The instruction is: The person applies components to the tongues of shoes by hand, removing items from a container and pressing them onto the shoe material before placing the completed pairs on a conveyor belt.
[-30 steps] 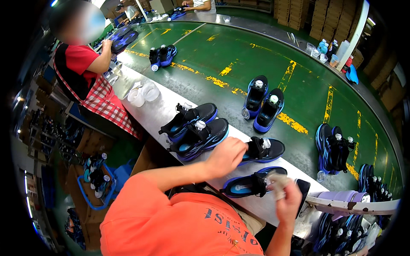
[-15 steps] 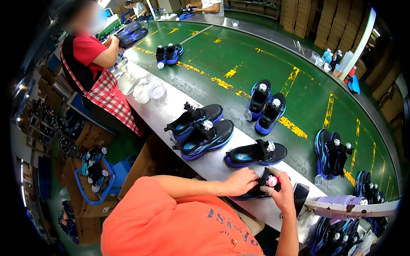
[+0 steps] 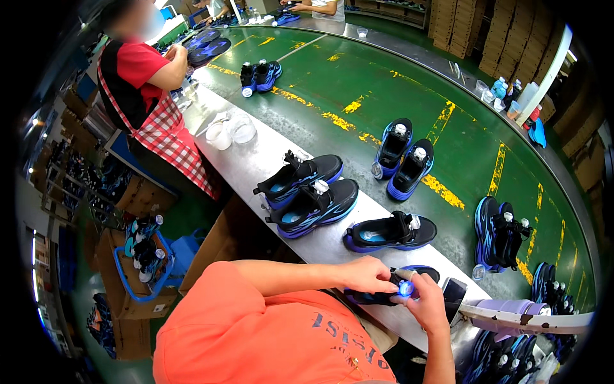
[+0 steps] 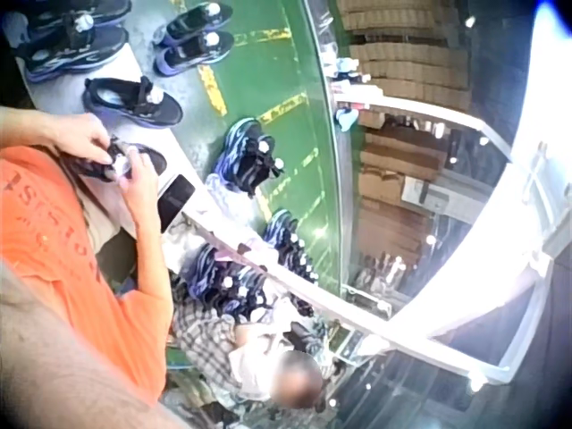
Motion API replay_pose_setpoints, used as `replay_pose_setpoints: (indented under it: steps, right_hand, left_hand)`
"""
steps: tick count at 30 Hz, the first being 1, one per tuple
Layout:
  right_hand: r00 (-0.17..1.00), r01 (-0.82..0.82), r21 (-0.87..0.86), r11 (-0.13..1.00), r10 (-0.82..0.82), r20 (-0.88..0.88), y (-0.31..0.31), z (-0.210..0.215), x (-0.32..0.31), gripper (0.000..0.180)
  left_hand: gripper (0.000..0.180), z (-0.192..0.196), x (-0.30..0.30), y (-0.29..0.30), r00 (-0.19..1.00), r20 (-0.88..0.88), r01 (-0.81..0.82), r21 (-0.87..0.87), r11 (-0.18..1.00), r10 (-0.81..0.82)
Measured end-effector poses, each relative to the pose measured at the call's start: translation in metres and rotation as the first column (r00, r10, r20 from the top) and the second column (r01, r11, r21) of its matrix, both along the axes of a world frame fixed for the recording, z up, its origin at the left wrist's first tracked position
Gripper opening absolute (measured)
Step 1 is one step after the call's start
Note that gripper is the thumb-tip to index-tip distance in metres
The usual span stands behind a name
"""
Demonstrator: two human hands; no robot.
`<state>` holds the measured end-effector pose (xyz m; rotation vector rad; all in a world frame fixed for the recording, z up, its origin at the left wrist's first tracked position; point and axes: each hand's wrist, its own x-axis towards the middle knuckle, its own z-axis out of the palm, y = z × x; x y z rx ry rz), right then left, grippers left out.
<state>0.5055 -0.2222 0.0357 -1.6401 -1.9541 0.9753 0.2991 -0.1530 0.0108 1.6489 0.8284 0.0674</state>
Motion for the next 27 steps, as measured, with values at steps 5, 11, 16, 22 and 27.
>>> replay_pose_setpoints:
  steps: [5, 11, 16, 22, 27]
  right_hand:
    - [0.993, 0.119, 0.075, 0.99, -0.117, -0.033, -0.019, 0.001, -0.006, 0.044]
    - [0.983, 0.173, -0.041, 0.984, -0.175, -0.06, -0.017, 0.007, -0.004, 0.037]
    - [0.958, 0.287, 0.014, 0.958, -0.287, -0.016, -0.03, -0.003, -0.011, 0.039]
    - [0.966, 0.167, 0.022, 0.986, -0.159, -0.204, -0.03, 0.005, 0.001, 0.032]
    - [0.954, 0.27, -0.017, 0.963, -0.27, -0.129, -0.034, -0.002, 0.0, 0.038]
  left_hand:
    - [0.024, -0.011, 0.01, -0.015, 1.0, -0.006, -0.021, -0.461, 0.887, 0.02]
    - [0.024, -0.011, 0.011, -0.024, 0.998, 0.012, -0.047, -0.48, 0.876, 0.061]
    - [0.024, -0.019, 0.02, -0.034, 0.989, 0.021, -0.114, -0.537, 0.836, 0.148]
    - [0.023, -0.011, 0.021, -0.038, 0.985, -0.008, -0.139, -0.621, 0.771, 0.171]
    - [0.022, -0.007, 0.024, -0.037, 0.979, 0.003, -0.148, -0.675, 0.723, 0.203]
